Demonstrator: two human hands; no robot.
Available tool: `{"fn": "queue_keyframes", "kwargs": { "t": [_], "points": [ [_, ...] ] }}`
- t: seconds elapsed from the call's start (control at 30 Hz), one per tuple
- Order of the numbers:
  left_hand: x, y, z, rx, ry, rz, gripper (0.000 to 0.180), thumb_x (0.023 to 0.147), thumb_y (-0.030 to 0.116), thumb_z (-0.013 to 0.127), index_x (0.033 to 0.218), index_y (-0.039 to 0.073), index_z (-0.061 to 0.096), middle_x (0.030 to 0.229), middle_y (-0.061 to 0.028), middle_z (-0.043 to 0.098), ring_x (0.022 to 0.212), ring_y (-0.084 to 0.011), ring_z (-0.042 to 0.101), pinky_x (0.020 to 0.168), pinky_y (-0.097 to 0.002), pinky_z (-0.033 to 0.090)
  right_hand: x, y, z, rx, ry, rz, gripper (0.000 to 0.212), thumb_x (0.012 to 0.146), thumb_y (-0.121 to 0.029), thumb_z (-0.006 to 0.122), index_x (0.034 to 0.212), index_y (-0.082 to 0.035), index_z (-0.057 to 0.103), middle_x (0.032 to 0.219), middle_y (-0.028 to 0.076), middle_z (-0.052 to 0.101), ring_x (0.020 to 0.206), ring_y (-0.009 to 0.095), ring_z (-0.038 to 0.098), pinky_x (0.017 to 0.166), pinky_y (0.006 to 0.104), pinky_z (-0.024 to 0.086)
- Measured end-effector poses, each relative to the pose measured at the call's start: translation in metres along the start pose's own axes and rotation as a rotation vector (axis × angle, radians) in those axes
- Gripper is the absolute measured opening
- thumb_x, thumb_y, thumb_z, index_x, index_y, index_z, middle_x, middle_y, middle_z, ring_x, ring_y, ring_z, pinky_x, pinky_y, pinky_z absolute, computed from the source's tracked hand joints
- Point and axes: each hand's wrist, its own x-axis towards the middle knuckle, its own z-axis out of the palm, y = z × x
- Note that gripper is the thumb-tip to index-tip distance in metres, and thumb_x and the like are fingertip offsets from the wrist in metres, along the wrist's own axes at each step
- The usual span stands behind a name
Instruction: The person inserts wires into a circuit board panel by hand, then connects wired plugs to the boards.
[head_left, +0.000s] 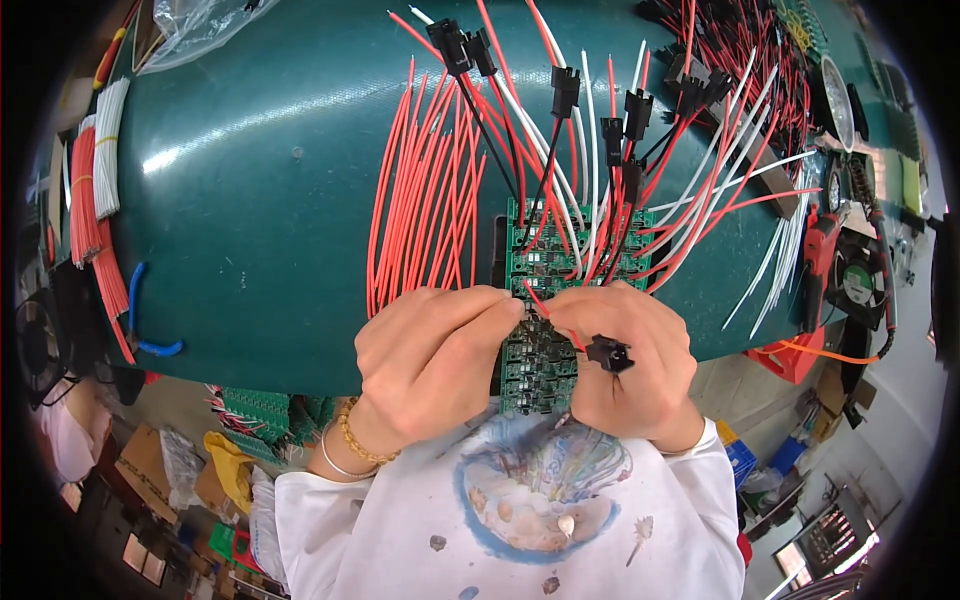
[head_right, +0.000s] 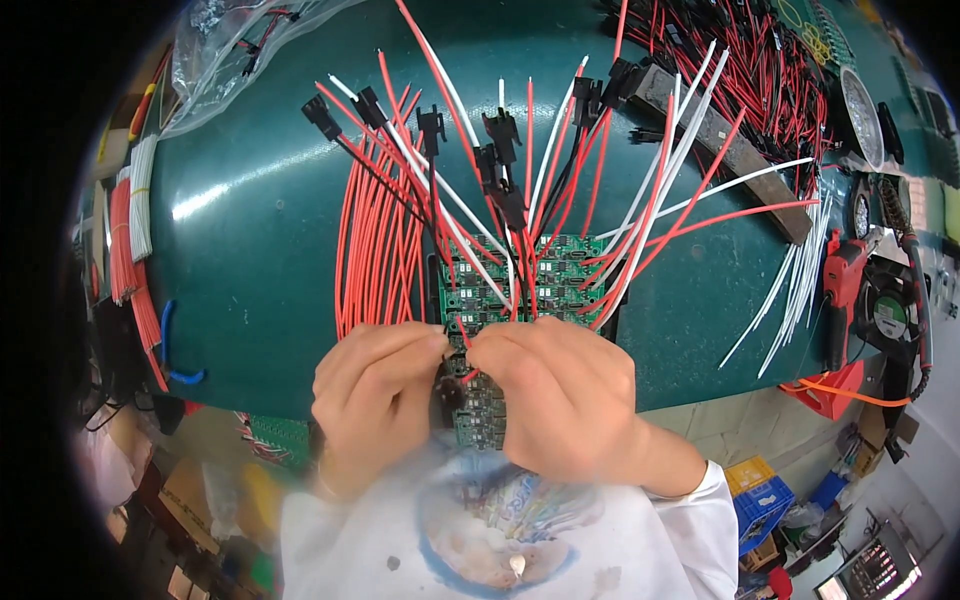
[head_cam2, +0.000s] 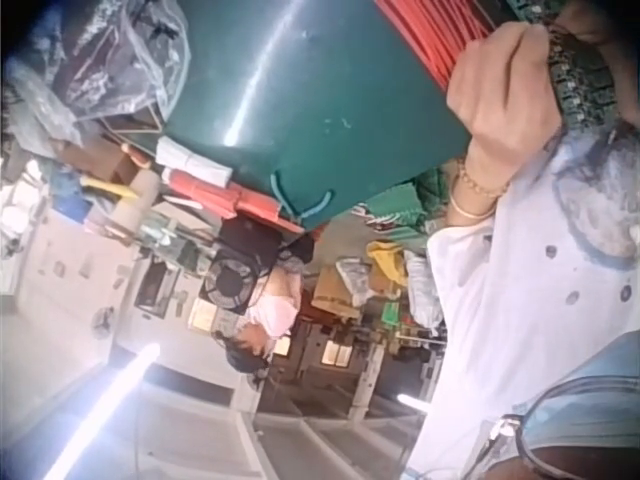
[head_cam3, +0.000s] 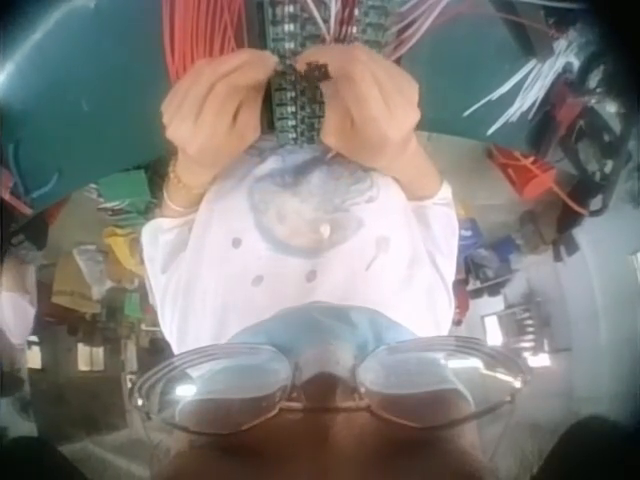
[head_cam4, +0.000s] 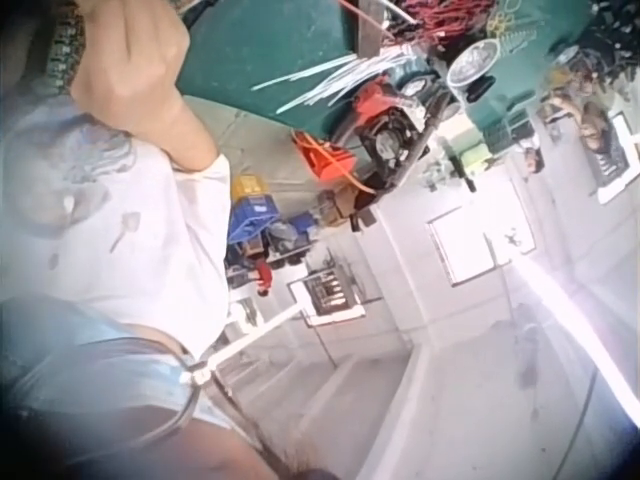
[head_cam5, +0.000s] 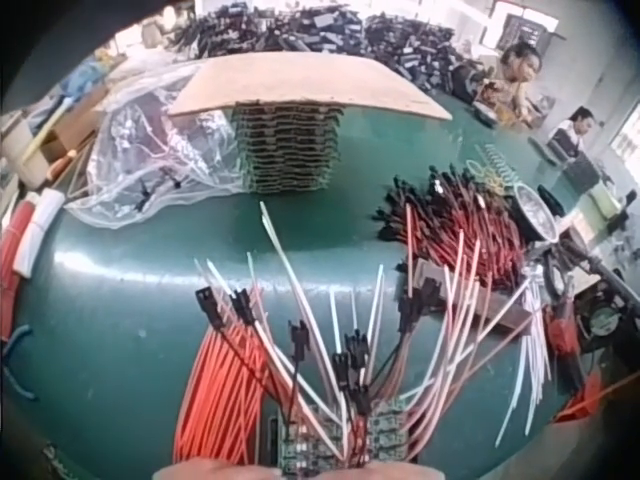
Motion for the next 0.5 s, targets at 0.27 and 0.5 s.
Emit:
{"fn": "queue_keyframes", "kwargs": {
  "t": [0.27,0.5],
  "points": [
    [0.007,0.005,0.002,-0.022,-0.005,-0.045,0.022,0.062,-0.007,0.067,0.084,-0.002,0.066,0.079,-0.0106,0.065,0.058,-0.0232,0.060,0.050,-0.0310,0.048,0.004,0.001,-0.005,0.043,-0.003,0.028,0.027,0.061,0.011,0.059,0.087,0.004,0.059,0.076,0.014,0.062,0.060,0.028,0.061,0.053,0.0341,0.052],
    [0.026,0.020,0.007,-0.124,0.078,-0.296,0.016,0.068,-0.011,0.071,0.079,-0.002,0.063,0.073,-0.0112,0.061,0.058,-0.0220,0.059,0.052,-0.0281,0.046,0.021,-0.019,-0.016,-0.098,0.014,0.116,0.014,0.069,0.013,0.065,0.078,0.004,0.060,0.070,0.013,0.065,0.053,0.020,0.060,0.046,0.0275,0.045]
  ]
}}
